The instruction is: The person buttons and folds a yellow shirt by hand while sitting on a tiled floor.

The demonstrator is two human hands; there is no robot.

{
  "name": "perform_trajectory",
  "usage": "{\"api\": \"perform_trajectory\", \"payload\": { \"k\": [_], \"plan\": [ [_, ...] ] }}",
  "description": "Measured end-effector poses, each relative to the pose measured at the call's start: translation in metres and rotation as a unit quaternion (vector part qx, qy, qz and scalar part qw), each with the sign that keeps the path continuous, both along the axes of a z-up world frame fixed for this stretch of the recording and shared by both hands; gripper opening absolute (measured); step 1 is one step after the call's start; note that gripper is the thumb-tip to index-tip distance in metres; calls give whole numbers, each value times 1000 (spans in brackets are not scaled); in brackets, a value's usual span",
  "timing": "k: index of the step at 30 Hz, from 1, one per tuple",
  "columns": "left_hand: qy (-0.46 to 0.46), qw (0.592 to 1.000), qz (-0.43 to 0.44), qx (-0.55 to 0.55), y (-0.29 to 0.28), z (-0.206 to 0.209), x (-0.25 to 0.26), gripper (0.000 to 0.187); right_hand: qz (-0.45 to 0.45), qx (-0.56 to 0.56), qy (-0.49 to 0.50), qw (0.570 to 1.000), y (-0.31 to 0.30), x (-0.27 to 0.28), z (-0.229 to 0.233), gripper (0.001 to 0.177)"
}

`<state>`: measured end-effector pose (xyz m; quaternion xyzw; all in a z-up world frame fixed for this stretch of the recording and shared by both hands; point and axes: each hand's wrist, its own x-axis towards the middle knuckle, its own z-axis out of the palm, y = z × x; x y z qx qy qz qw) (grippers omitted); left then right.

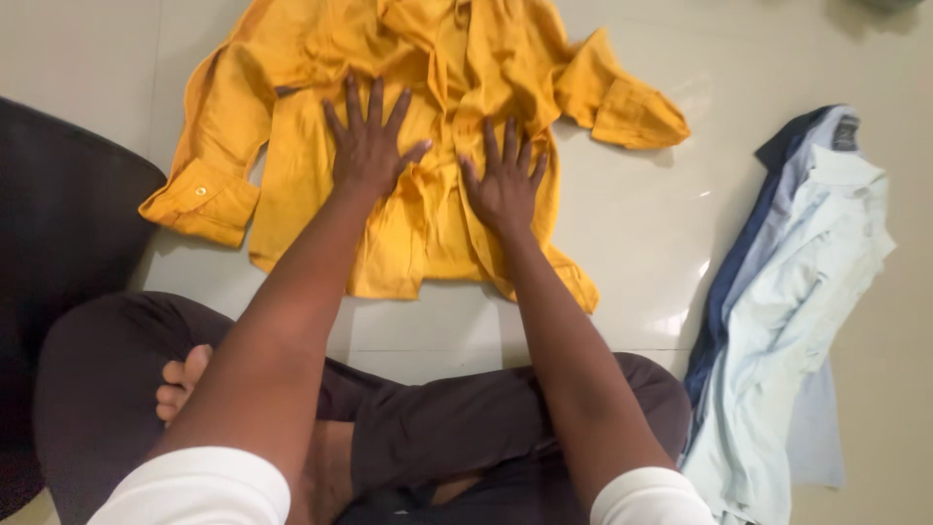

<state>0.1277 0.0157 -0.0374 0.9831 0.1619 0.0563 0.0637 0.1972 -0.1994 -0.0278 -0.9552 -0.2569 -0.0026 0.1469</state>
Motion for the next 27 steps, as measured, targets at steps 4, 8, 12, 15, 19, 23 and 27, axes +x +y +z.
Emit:
{"api": "perform_trajectory", "payload": {
  "k": [4, 8, 12, 15, 19, 23, 27],
  "plan": [
    [32, 999, -13, -25, 7, 4, 25, 87, -25, 0, -20, 999, 8, 15, -16, 74],
    [126, 983, -1, -130, 17, 39, 41, 81, 55, 17, 25, 998, 6, 58, -8, 84],
    [-114, 991, -45, 46, -45, 44, -20, 50, 65, 149, 190, 968, -70, 44, 30, 45],
    [-100, 972, -210, -18, -105, 42, -85, 19, 145, 131, 183, 963, -116, -32, 37, 35],
    [-30, 973, -220, -68, -161, 47, -133, 32, 169, 8, 115, 979, -136, -69, 46, 39],
    [-83, 982, -167, 9, -174, 39, -146, 52, 21, 309, 252, 917, -175, -60, 82, 26],
    [-90, 982, -166, 0, -164, 25, -143, 46, -140, 290, 72, 944, -195, -49, 94, 29]
  ]
}}
